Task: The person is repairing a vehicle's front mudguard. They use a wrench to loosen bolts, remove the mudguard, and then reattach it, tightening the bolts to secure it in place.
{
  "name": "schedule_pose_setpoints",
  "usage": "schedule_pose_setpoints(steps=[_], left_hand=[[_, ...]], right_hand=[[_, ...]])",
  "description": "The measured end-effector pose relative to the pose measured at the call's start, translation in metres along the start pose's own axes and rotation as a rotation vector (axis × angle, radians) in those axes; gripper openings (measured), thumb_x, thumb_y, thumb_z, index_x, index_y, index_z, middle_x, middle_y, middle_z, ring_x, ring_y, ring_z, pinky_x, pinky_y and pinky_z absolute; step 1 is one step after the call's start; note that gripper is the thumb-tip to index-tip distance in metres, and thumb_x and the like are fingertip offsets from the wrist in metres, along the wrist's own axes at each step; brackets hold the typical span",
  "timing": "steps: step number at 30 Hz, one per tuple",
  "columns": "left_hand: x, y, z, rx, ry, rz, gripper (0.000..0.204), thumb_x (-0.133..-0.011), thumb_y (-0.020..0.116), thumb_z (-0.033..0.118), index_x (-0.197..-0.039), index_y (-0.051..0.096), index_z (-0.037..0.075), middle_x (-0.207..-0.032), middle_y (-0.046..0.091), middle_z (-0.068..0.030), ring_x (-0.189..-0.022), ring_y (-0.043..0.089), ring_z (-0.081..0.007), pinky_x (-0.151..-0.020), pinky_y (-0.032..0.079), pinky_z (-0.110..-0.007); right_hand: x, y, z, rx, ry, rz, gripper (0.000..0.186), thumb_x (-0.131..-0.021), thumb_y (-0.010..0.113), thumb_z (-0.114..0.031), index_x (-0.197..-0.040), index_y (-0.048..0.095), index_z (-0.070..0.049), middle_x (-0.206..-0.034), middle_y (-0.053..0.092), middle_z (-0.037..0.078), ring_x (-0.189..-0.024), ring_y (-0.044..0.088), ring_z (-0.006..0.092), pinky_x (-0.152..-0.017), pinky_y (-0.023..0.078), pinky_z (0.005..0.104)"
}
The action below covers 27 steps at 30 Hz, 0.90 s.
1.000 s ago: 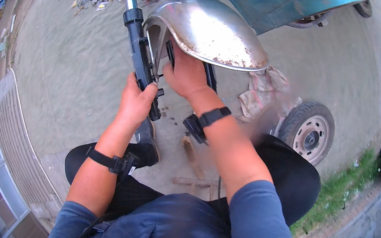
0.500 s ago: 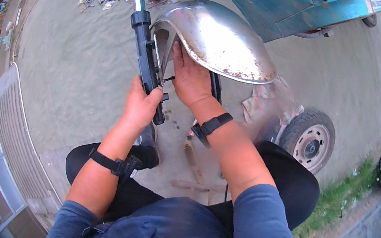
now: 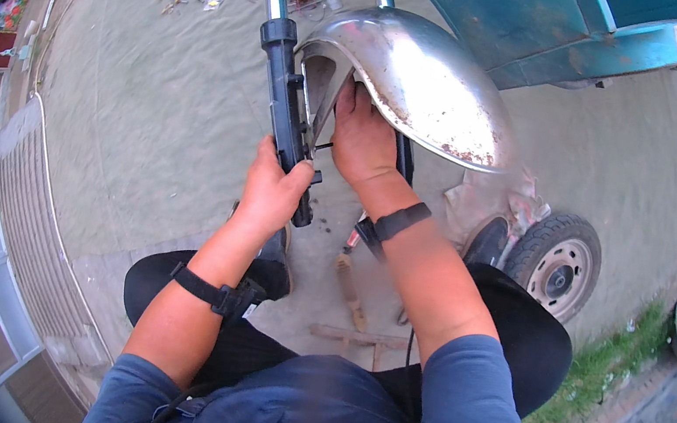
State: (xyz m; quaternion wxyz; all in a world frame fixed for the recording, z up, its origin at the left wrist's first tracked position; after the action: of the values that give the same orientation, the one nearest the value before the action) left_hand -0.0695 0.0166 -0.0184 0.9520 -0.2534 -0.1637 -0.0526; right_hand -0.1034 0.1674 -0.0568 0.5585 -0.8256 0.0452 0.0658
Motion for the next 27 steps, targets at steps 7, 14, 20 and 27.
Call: schedule_pose_setpoints(steps=[7, 14, 20, 27], left_hand=[[-0.001, 0.000, -0.001, -0.006, -0.001, -0.007, 0.039, -0.083, 0.065, 0.019, -0.110, 0.049, -0.006, -0.083, 0.064, -0.0188, -0.071, 0.065, -0.0306, -0.068, 0.052, -0.042], [0.000, -0.001, -0.003, -0.006, -0.013, -0.010, 0.042, -0.082, 0.064, 0.018, -0.112, 0.048, -0.007, -0.082, 0.063, -0.0189, -0.071, 0.064, -0.0307, -0.068, 0.052, -0.042], [-0.001, 0.001, -0.001, 0.002, -0.028, -0.027, 0.042, -0.082, 0.064, 0.018, -0.112, 0.048, -0.008, -0.081, 0.063, -0.0179, -0.069, 0.064, -0.0288, -0.066, 0.052, -0.042], [-0.001, 0.000, -0.003, 0.024, -0.045, -0.032, 0.044, -0.082, 0.064, 0.017, -0.114, 0.048, -0.008, -0.082, 0.064, -0.0176, -0.069, 0.064, -0.0281, -0.066, 0.052, -0.041]], right_hand=[[-0.006, -0.004, 0.000, 0.016, -0.053, -0.053, 0.052, -0.076, 0.066, -0.005, -0.125, 0.053, 0.006, -0.109, 0.057, 0.020, -0.069, 0.070, 0.0319, -0.062, 0.059, 0.0421], [-0.011, 0.000, -0.001, -0.026, -0.066, -0.225, 0.041, -0.079, 0.062, -0.001, -0.118, 0.055, 0.007, -0.112, 0.058, 0.023, -0.074, 0.072, 0.0356, -0.066, 0.060, 0.0455], [-0.016, 0.001, 0.002, -0.084, -0.024, -0.378, 0.042, -0.079, 0.062, 0.002, -0.120, 0.053, 0.009, -0.114, 0.061, 0.028, -0.082, 0.073, 0.0397, -0.072, 0.060, 0.0478], [-0.020, 0.005, 0.000, -0.095, -0.024, -0.528, 0.064, -0.077, 0.069, -0.002, -0.135, 0.042, 0.006, -0.113, 0.066, 0.028, -0.094, 0.071, 0.0423, -0.080, 0.059, 0.0488]])
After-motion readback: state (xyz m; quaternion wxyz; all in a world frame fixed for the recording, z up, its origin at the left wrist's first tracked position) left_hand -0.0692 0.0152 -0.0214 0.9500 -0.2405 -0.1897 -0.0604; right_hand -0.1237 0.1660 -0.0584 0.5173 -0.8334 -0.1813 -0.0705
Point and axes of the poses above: each hand's wrist, its own x-axis away from the middle knuckle, its own y-axis out of the palm, z = x × y, the point moved 7 cm from there along -x, towards the middle knuckle
